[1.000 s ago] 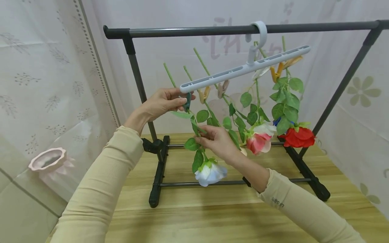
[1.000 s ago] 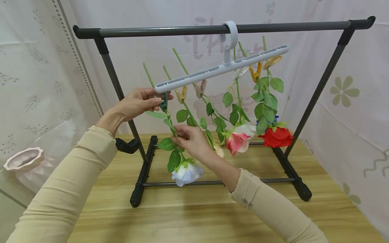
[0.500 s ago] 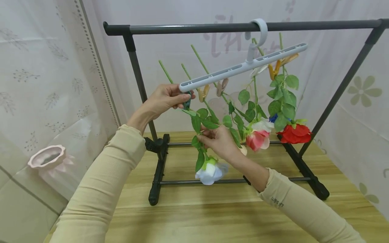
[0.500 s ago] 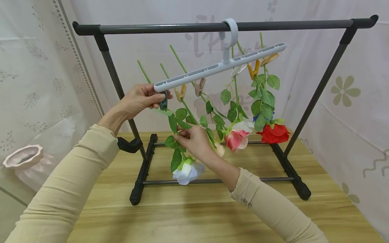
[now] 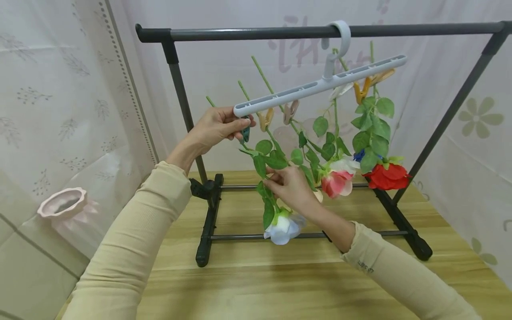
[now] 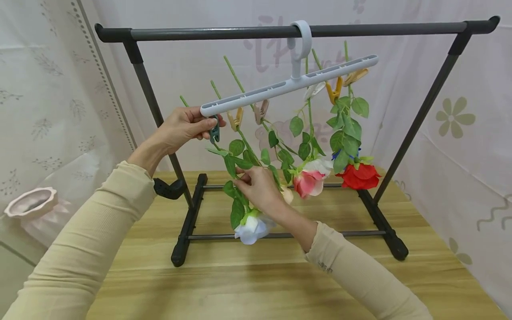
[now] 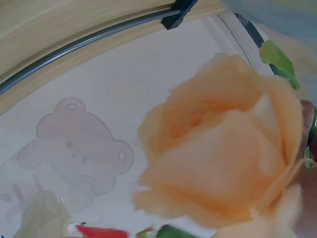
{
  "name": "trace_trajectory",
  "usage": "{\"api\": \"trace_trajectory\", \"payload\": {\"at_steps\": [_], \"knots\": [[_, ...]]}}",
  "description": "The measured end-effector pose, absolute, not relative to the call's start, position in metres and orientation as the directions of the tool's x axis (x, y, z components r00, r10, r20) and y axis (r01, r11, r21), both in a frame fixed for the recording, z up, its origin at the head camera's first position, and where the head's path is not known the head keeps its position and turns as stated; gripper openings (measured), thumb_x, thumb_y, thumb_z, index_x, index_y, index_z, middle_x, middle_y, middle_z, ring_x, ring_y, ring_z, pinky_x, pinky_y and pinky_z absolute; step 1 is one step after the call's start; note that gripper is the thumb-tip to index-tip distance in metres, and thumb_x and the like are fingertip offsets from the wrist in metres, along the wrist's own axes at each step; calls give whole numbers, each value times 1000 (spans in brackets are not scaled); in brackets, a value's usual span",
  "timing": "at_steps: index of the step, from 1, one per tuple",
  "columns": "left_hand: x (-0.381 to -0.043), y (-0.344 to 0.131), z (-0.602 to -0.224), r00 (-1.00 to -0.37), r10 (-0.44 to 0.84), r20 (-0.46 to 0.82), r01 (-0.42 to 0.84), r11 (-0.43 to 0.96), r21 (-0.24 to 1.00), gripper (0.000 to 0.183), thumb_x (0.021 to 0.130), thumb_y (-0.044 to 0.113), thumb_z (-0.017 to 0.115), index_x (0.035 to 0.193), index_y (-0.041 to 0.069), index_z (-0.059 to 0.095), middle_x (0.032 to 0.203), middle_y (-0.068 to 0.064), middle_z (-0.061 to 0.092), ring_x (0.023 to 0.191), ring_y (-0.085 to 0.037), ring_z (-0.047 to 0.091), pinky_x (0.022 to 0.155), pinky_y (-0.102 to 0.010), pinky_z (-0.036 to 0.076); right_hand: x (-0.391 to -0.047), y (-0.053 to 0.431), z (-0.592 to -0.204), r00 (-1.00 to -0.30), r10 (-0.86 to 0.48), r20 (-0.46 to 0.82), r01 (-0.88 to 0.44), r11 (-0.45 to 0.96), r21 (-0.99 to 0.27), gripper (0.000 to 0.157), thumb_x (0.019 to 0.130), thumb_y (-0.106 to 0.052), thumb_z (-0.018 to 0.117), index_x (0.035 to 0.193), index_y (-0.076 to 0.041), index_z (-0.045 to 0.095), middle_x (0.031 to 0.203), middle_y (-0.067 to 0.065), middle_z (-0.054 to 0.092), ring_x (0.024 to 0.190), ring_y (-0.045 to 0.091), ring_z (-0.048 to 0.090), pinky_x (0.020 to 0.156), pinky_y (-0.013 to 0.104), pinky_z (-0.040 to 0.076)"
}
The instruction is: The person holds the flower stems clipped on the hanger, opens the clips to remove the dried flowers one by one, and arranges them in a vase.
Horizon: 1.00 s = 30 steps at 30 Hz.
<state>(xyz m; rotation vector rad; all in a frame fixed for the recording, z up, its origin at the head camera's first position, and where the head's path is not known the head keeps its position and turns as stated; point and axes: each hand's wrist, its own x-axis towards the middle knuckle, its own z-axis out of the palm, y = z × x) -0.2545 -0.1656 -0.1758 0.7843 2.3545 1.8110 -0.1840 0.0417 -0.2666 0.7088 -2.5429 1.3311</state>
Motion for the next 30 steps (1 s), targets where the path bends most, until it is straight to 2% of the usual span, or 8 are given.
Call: {"api": "trace_trajectory", "payload": {"at_steps": [5,7,12,15,19,23,26,30], "knots": [[-255,-167,-177,-884,415,215,301,152,942,31,93,15,58,120,1,59,103,2,69,61,-5,58,60,-18,46,-174,47,-271,-859,-359,364,-508,521,-686,21,87,-4,65,105,5,68,80,13,72,49,11,59,44,19,42],[-255,-167,-178,-889,411,203,278,130,952,33,93,16,58,122,1,57,107,-1,68,62,-5,57,60,-17,45,-169,50,-273,-847,-377,375,-530,536,-657,22,86,-4,66,106,5,68,86,13,72,51,7,58,44,19,42],[-251,-168,-178,-894,403,198,248,74,966,35,93,17,58,125,3,56,114,-4,65,65,-8,57,60,-17,45,-153,58,-277,-827,-414,381,-562,582,-587,10,85,-6,68,91,1,73,99,12,71,62,10,65,45,18,41],[-249,-169,-178,-894,397,207,256,76,964,35,94,21,56,126,6,55,116,-3,64,67,-8,58,62,-17,46,-143,65,-280,-803,-445,397,-596,608,-524,5,83,-6,70,80,-3,73,90,10,73,72,14,69,51,18,47],[-248,-169,-177,-898,377,227,280,93,955,41,96,26,52,133,8,52,123,-6,61,72,-7,61,67,-17,48,-130,74,-282,-750,-486,449,-657,624,-422,3,82,-6,71,83,-4,73,84,4,72,72,12,67,59,20,51],[-246,-168,-178,-902,353,246,298,100,949,43,97,27,50,135,9,50,126,-8,59,77,-6,63,73,-18,50,-119,85,-284,-689,-519,506,-704,645,-297,6,79,-6,73,84,-6,71,81,-1,69,65,6,59,59,21,46],[-244,-168,-178,-906,334,262,308,93,947,43,97,27,50,135,8,51,123,-7,61,78,-6,64,74,-18,50,-113,93,-285,-622,-548,559,-744,636,-205,15,76,-5,76,89,-9,69,79,-3,66,63,3,55,59,21,46],[-239,-167,-179,-914,300,273,304,61,951,42,96,26,51,134,7,51,119,-6,63,77,-7,64,73,-17,51,-106,99,-284,-546,-577,608,-790,596,-144,29,72,-2,77,99,-8,69,85,-1,68,65,5,59,58,21,49]]}}
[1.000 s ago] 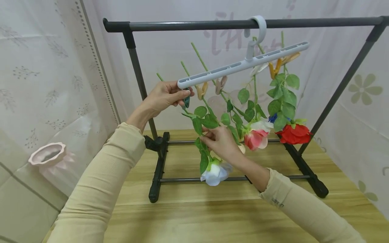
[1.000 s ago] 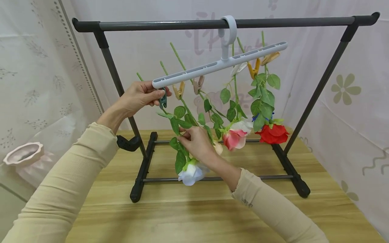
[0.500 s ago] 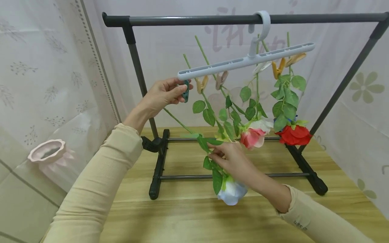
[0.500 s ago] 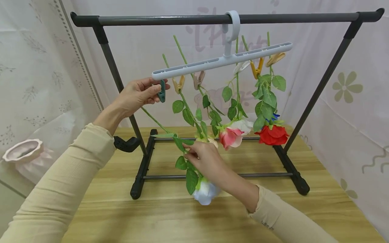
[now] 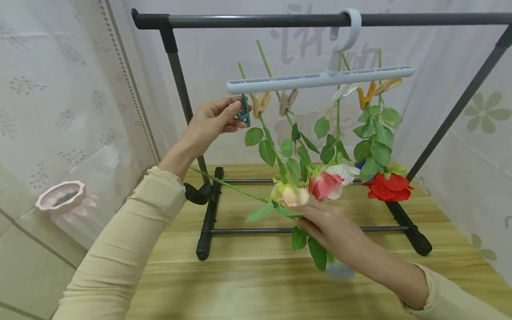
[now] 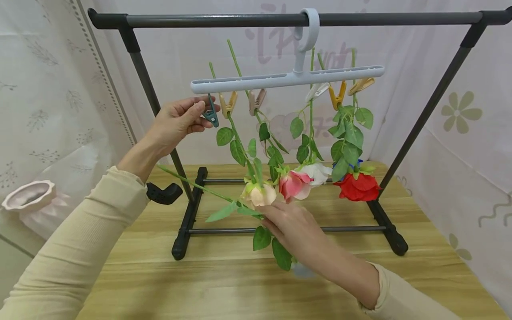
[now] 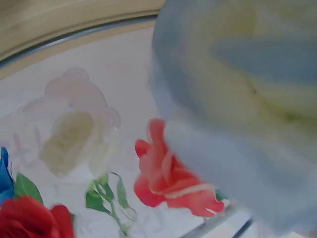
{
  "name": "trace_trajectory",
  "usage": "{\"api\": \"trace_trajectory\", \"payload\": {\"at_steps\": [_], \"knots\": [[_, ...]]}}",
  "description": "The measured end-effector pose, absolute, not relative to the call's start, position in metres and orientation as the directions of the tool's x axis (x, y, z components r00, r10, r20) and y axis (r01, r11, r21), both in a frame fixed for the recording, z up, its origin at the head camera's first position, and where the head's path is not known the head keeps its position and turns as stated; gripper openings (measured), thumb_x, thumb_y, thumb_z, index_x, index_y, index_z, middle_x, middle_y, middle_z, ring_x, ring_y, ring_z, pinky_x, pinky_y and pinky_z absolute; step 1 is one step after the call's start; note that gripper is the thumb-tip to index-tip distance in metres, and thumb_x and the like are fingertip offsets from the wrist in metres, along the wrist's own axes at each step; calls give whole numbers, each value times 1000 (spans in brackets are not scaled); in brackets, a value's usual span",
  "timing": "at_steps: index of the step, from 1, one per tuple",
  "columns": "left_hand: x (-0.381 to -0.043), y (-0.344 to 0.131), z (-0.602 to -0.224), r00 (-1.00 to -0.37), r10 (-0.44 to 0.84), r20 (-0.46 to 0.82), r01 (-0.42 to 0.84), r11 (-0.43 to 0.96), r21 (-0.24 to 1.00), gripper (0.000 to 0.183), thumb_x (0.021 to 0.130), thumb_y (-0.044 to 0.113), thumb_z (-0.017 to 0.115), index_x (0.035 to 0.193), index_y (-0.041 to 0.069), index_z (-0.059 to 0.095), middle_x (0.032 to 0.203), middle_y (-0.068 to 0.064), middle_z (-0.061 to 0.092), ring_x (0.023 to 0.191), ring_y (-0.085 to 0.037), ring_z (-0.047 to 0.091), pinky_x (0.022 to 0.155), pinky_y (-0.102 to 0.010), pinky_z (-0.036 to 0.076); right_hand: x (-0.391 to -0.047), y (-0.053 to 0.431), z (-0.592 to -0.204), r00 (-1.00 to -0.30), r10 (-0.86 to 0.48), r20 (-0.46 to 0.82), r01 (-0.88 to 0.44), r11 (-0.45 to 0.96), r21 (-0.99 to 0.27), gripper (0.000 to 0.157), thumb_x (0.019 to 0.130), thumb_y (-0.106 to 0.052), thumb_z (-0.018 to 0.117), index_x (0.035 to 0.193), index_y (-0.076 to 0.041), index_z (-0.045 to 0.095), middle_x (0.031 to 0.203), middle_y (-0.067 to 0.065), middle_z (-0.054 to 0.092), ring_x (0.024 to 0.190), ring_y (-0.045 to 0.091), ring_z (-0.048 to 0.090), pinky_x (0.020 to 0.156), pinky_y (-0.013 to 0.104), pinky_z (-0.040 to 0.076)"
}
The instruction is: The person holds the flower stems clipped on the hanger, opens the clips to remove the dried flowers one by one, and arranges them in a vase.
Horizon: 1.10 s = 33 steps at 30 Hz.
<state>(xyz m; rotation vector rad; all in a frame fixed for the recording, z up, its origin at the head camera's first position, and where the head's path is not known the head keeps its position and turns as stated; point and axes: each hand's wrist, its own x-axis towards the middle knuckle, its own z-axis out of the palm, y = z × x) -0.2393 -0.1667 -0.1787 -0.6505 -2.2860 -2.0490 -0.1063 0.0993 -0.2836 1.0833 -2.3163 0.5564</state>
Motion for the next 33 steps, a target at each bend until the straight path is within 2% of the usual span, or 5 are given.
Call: {"api": "trace_trajectory", "payload": {"at_steps": [8,16,23,27,33], "knots": [[-229,-167,-177,-947,199,252,256,-3,967,43,93,26,57,129,2,56,108,-7,66,76,-8,68,73,-19,54,-102,99,-274,-434,-614,660,-831,555,-30,38,65,-1,82,100,-8,69,83,-2,66,64,7,59,58,21,49],[-224,-168,-174,-936,178,303,312,21,950,42,93,25,57,128,1,56,115,-12,63,77,-7,68,73,-19,54,-101,101,-268,-379,-636,672,-825,562,66,47,59,6,81,101,-9,67,85,-1,66,70,11,62,59,24,52],[-202,-172,-183,-924,172,341,369,167,914,43,95,25,55,132,3,53,123,-14,62,85,-8,67,79,-21,53,-98,109,-262,-366,-626,689,-817,570,84,51,58,8,81,105,-9,67,90,2,69,74,16,66,57,30,54],[-173,-174,-206,-858,265,441,510,335,792,36,95,16,56,128,1,55,121,-14,63,89,-13,67,77,-24,54,-95,110,-262,-362,-625,691,-823,563,78,53,57,9,81,105,-9,68,91,2,69,75,16,66,57,29,54],[-131,-175,-240,-665,549,506,747,480,461,30,87,7,66,116,1,65,112,-10,68,91,-16,69,65,-22,55,-94,110,-261,-336,-623,706,-827,554,95,48,63,12,73,105,-10,69,90,0,69,74,17,65,58,31,54]]}}
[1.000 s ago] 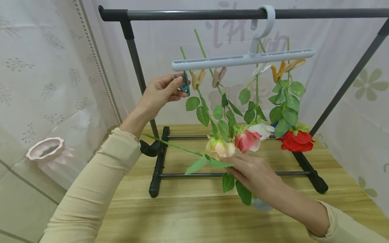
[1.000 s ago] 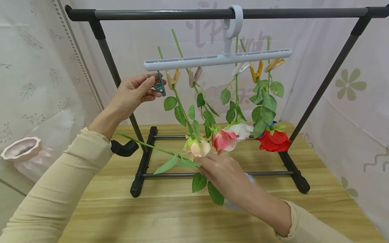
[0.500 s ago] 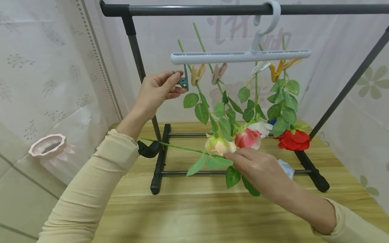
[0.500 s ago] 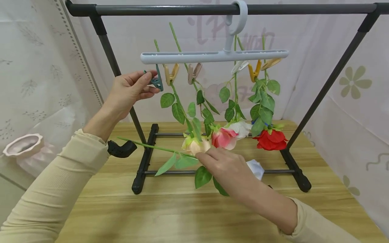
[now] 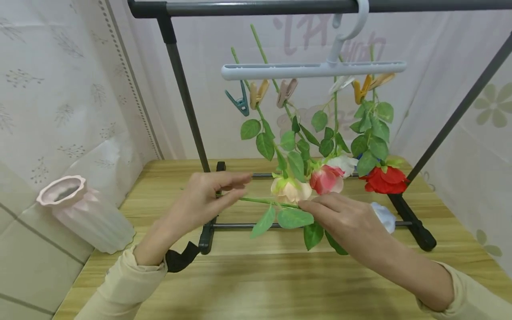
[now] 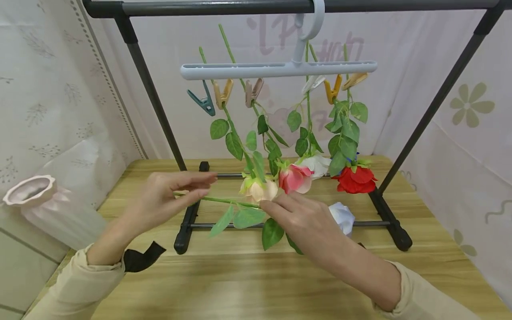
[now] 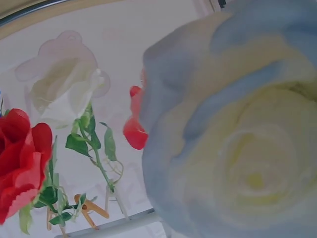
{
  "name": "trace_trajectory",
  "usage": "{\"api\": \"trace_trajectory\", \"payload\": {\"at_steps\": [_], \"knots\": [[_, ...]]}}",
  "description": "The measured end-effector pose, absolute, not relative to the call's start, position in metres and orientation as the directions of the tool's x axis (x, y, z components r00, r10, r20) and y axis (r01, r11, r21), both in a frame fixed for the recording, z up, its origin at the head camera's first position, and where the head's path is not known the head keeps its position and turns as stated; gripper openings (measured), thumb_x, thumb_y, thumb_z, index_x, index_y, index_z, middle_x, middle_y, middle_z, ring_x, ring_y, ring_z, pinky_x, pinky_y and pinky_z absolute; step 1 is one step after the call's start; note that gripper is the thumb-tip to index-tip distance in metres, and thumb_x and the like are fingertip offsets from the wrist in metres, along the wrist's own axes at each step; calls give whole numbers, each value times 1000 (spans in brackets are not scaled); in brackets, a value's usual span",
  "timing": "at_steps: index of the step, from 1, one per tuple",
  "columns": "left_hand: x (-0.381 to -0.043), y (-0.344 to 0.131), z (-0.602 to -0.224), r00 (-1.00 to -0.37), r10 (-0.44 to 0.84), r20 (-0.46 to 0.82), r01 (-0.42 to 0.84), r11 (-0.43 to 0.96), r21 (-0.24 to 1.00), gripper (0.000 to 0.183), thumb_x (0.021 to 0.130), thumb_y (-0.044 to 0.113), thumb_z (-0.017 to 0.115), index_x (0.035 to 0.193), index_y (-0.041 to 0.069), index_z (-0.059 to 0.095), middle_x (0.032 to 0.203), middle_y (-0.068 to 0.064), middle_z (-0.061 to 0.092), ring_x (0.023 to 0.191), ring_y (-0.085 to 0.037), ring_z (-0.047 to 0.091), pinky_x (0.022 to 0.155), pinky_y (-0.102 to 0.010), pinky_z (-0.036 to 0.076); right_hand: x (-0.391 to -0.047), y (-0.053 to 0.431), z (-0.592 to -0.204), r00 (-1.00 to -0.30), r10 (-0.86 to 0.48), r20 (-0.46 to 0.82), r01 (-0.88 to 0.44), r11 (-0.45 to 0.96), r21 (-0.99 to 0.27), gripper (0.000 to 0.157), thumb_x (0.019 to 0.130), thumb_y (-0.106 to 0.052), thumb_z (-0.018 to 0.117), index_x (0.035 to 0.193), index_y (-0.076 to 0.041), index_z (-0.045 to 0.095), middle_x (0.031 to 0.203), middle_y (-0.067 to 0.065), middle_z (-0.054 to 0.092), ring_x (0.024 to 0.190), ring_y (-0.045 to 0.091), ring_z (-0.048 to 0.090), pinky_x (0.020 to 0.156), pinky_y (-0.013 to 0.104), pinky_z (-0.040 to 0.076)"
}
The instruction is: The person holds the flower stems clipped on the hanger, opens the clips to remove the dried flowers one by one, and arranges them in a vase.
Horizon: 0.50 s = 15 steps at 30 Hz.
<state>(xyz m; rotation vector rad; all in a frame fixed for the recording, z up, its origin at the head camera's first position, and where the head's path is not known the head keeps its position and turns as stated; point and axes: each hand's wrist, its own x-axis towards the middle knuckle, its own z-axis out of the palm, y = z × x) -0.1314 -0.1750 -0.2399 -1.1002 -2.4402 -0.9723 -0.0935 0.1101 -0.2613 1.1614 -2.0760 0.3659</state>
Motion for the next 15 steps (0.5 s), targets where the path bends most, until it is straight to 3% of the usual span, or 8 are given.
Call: {"api": "trace_trajectory", "payload": {"at_steps": [4,6,8,15], "knots": [[-118,-174,-250,-591,659,465,799,556,228,33,83,8,70,115,7,67,111,-5,69,92,-16,68,69,-23,55,-92,109,-260,-344,-632,695,-825,557,98,21,92,-2,54,105,-10,69,88,0,68,76,16,65,63,34,55],[-114,-172,-254,-576,669,469,798,585,146,31,81,6,71,112,8,69,106,-3,70,90,-14,69,69,-23,54,-92,108,-259,-334,-636,696,-824,555,112,30,101,-11,39,103,-9,69,87,0,68,77,16,65,66,34,55],[-112,-171,-257,-564,661,494,791,605,94,30,80,4,71,110,10,70,102,-1,71,86,-13,69,67,-23,54,-91,105,-259,-304,-637,708,-826,547,137,40,104,-18,31,101,-8,69,85,1,68,76,16,66,66,34,55],[-110,-174,-268,-507,609,610,803,591,79,26,78,1,72,102,10,71,94,0,72,78,-11,69,62,-21,54,-86,102,-255,-258,-622,740,-836,528,152,35,102,-22,38,98,-7,69,86,1,67,74,15,66,62,32,55]]}}
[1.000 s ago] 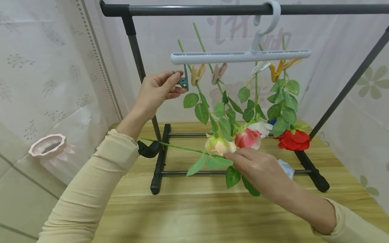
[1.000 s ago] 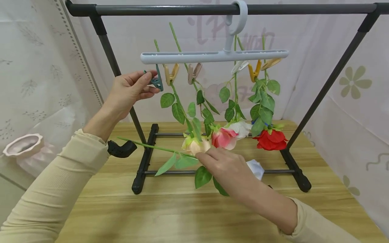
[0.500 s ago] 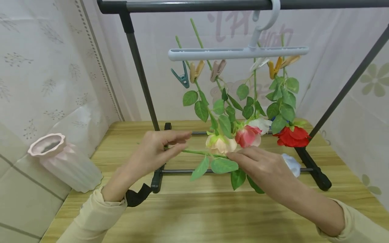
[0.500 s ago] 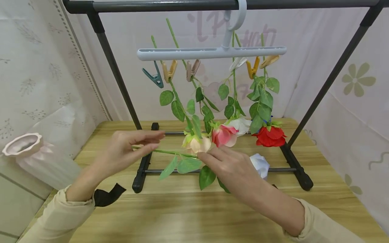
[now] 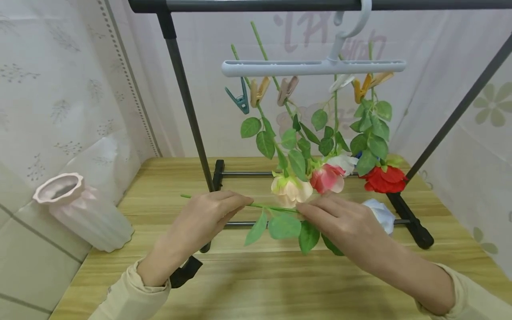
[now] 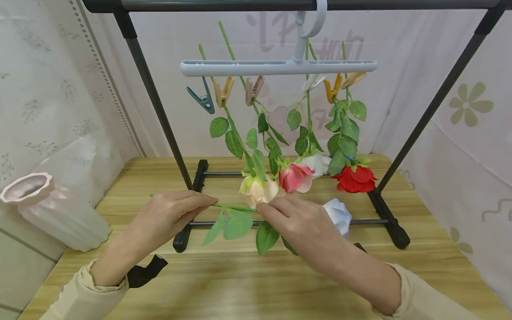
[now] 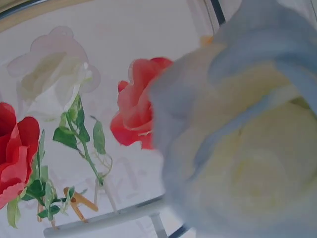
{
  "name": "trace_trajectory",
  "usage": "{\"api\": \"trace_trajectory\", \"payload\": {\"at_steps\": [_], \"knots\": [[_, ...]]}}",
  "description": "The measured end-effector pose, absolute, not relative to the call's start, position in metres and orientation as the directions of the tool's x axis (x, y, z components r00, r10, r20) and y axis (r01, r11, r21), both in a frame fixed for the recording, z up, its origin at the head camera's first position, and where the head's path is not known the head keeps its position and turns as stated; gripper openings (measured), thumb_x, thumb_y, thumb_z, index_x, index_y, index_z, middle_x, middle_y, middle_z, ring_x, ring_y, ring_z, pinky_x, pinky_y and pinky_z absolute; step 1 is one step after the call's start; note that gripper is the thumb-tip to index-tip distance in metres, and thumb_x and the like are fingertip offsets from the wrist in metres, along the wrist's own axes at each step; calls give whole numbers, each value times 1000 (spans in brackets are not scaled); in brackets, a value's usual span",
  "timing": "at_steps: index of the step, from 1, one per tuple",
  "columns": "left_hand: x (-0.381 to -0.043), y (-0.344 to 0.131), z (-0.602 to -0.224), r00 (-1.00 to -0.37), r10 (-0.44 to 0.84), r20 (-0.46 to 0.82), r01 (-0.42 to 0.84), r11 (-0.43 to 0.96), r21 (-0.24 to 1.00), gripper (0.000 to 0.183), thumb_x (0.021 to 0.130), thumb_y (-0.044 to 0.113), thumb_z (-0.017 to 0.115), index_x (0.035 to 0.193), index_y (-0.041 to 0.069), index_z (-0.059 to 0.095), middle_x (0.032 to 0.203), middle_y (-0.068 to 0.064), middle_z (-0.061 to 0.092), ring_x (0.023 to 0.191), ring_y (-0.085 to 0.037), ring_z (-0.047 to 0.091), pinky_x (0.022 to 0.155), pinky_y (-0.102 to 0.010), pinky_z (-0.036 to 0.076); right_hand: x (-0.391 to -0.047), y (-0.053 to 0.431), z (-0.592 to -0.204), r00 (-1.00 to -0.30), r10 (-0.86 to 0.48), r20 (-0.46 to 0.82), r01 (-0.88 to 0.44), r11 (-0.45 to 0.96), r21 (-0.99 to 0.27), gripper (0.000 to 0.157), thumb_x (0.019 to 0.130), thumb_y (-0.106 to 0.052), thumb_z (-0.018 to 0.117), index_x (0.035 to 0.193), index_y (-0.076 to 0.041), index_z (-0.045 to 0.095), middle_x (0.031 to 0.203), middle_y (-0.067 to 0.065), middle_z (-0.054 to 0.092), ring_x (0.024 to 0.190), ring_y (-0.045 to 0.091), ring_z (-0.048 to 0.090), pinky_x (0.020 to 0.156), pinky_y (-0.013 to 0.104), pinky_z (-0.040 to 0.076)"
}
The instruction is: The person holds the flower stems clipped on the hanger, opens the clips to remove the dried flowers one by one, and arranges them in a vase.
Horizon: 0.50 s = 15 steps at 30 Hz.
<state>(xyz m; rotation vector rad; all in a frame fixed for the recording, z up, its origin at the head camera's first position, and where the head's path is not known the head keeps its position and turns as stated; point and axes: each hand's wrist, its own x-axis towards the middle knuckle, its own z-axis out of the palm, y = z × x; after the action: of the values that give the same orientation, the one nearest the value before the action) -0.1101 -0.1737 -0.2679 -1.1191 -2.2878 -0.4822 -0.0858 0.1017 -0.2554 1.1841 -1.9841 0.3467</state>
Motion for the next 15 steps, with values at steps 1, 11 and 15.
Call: {"api": "trace_trajectory", "payload": {"at_steps": [1,11,15], "knots": [[-111,-176,-269,-499,599,626,808,582,87,25,77,0,72,101,9,71,94,-1,72,78,-12,69,62,-21,54,-85,102,-254,-257,-616,744,-834,531,152,34,102,-23,39,98,-7,69,87,1,67,74,15,66,60,32,55],[-109,-209,-277,-505,470,724,789,591,166,35,70,-11,73,98,9,71,92,-1,73,79,-14,70,66,-21,54,-94,115,-227,-314,-471,825,-839,544,-9,38,96,-36,50,101,-6,72,91,4,71,73,11,66,59,21,52],[-108,-225,-282,-494,411,767,772,612,169,21,78,-2,71,96,8,73,90,-2,73,78,-15,70,70,-17,52,-112,122,-215,-395,-294,870,-866,436,-246,29,96,-21,54,102,2,70,92,6,72,67,2,61,59,11,46]]}}
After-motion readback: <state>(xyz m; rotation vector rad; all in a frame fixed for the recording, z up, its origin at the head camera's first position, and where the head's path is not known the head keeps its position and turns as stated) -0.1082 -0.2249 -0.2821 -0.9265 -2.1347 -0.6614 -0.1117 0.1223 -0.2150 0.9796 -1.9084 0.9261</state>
